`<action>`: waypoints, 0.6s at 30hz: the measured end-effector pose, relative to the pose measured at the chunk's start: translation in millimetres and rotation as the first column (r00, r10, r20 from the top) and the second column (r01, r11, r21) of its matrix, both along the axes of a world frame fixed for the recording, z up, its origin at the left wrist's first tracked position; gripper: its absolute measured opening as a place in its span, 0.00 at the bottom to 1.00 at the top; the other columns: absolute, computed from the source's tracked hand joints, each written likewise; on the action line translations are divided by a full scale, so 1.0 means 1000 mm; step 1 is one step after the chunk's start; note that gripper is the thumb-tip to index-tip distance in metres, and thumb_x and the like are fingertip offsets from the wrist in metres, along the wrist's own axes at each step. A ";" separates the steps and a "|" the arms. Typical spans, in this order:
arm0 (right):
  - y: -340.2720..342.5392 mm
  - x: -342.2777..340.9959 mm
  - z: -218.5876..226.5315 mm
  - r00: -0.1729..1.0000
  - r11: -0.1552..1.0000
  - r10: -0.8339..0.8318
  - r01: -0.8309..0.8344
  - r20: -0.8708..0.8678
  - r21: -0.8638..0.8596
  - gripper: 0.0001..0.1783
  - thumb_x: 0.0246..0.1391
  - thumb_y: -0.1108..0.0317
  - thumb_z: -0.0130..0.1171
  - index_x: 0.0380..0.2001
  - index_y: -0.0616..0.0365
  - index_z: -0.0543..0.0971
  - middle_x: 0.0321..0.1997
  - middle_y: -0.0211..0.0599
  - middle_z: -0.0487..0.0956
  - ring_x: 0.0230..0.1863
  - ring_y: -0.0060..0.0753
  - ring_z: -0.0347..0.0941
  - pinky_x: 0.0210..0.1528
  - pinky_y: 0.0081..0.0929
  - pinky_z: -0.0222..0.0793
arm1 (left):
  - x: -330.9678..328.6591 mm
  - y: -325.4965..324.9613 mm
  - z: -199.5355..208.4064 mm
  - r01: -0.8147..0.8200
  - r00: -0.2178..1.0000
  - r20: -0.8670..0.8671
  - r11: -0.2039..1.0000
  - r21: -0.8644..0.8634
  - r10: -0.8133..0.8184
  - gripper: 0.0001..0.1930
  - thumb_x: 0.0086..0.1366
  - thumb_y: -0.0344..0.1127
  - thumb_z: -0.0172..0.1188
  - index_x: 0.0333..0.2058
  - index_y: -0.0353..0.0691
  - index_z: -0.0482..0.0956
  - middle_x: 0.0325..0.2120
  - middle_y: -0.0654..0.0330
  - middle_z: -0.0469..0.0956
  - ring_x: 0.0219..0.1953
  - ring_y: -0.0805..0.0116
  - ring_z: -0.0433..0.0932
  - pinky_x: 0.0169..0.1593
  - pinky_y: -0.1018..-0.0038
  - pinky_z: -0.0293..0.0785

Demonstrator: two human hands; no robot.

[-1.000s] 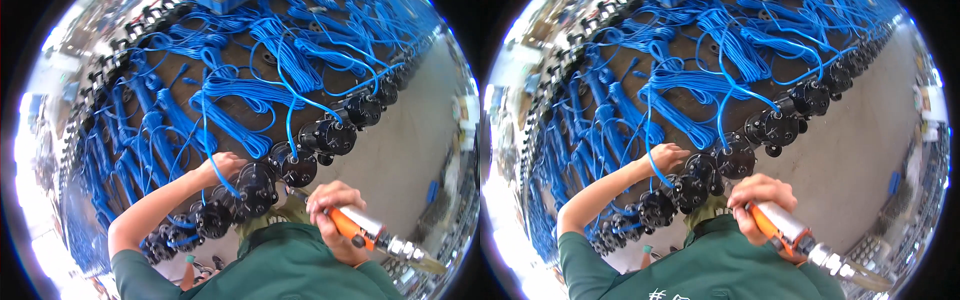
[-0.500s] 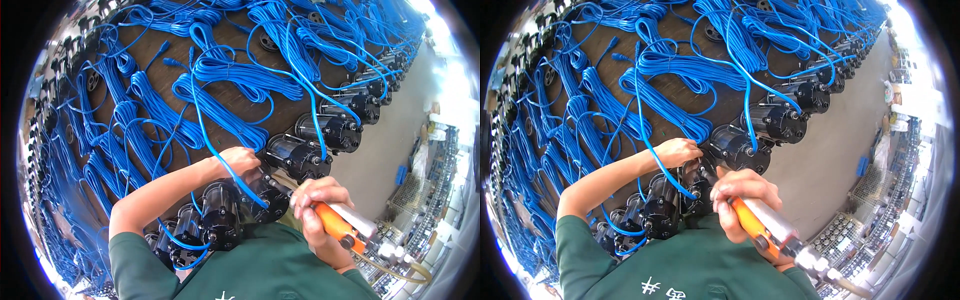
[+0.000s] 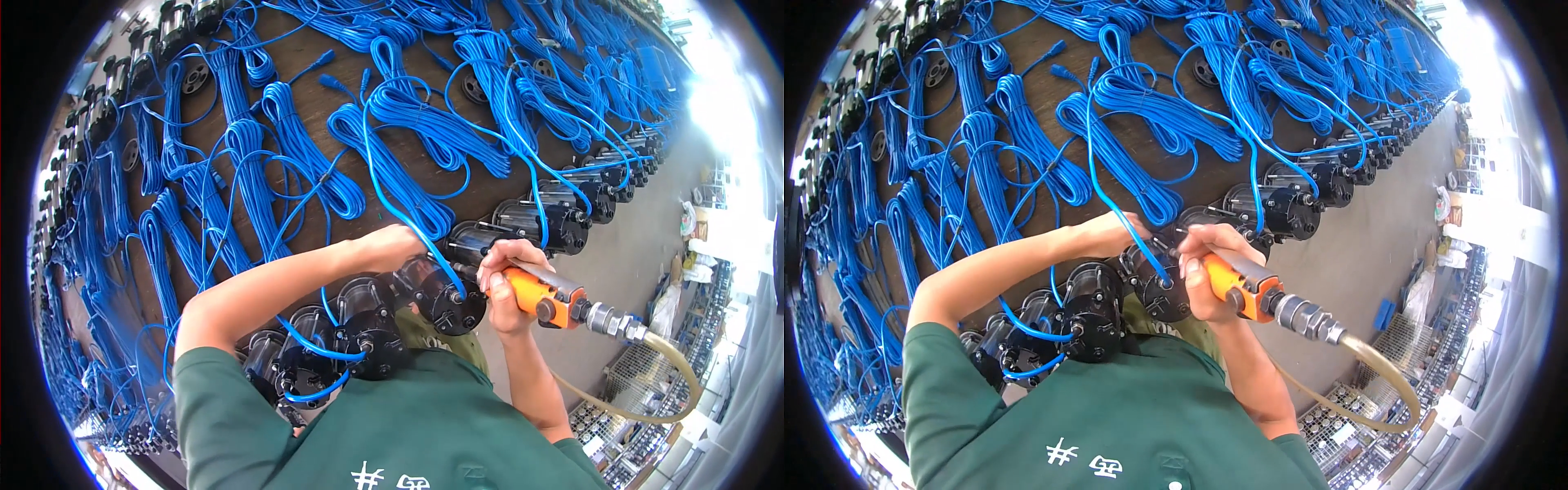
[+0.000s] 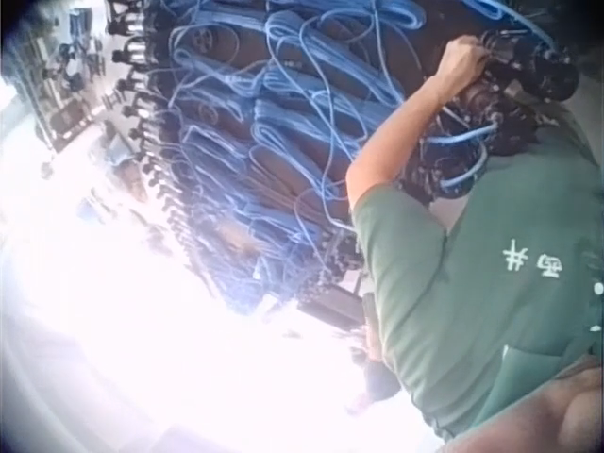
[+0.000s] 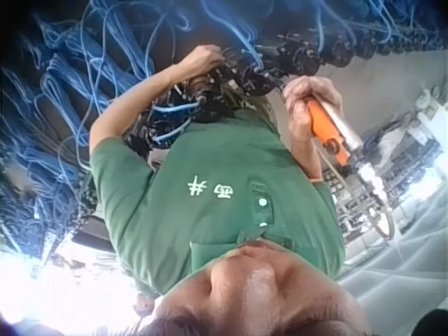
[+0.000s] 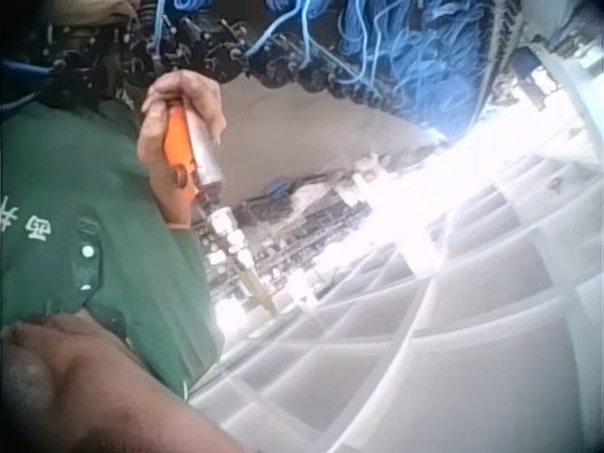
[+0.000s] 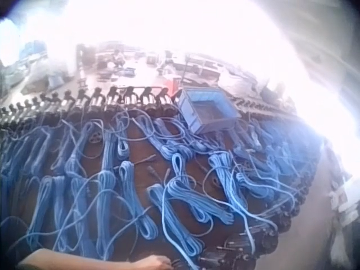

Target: The person secures components onto a long line of water pumps using a pneumatic screwdriver, handling one pump at a time and moving down the row.

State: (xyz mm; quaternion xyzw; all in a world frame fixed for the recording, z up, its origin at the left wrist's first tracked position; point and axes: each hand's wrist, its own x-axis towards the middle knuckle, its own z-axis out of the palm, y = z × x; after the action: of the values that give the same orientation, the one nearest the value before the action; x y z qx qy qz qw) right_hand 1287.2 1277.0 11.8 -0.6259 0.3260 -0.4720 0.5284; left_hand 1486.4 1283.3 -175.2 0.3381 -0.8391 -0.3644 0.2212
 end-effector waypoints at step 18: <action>0.055 0.018 0.066 0.991 0.986 0.133 -0.135 -0.026 -0.097 0.20 0.46 0.83 0.56 0.46 0.63 0.73 0.31 0.44 0.78 0.27 0.30 0.76 0.28 0.24 0.76 | 0.016 0.062 -0.017 -0.157 0.984 -0.096 0.984 -0.085 0.148 0.10 0.52 0.31 0.67 0.34 0.35 0.84 0.29 0.56 0.78 0.36 0.55 0.78 0.40 0.63 0.77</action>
State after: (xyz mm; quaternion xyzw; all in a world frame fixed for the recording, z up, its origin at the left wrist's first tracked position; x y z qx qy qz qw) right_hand 1304.7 1331.6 78.3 -0.6762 0.2646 -0.4450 0.5241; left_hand 1502.2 1345.1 -192.6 0.3742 -0.8158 -0.3220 0.3011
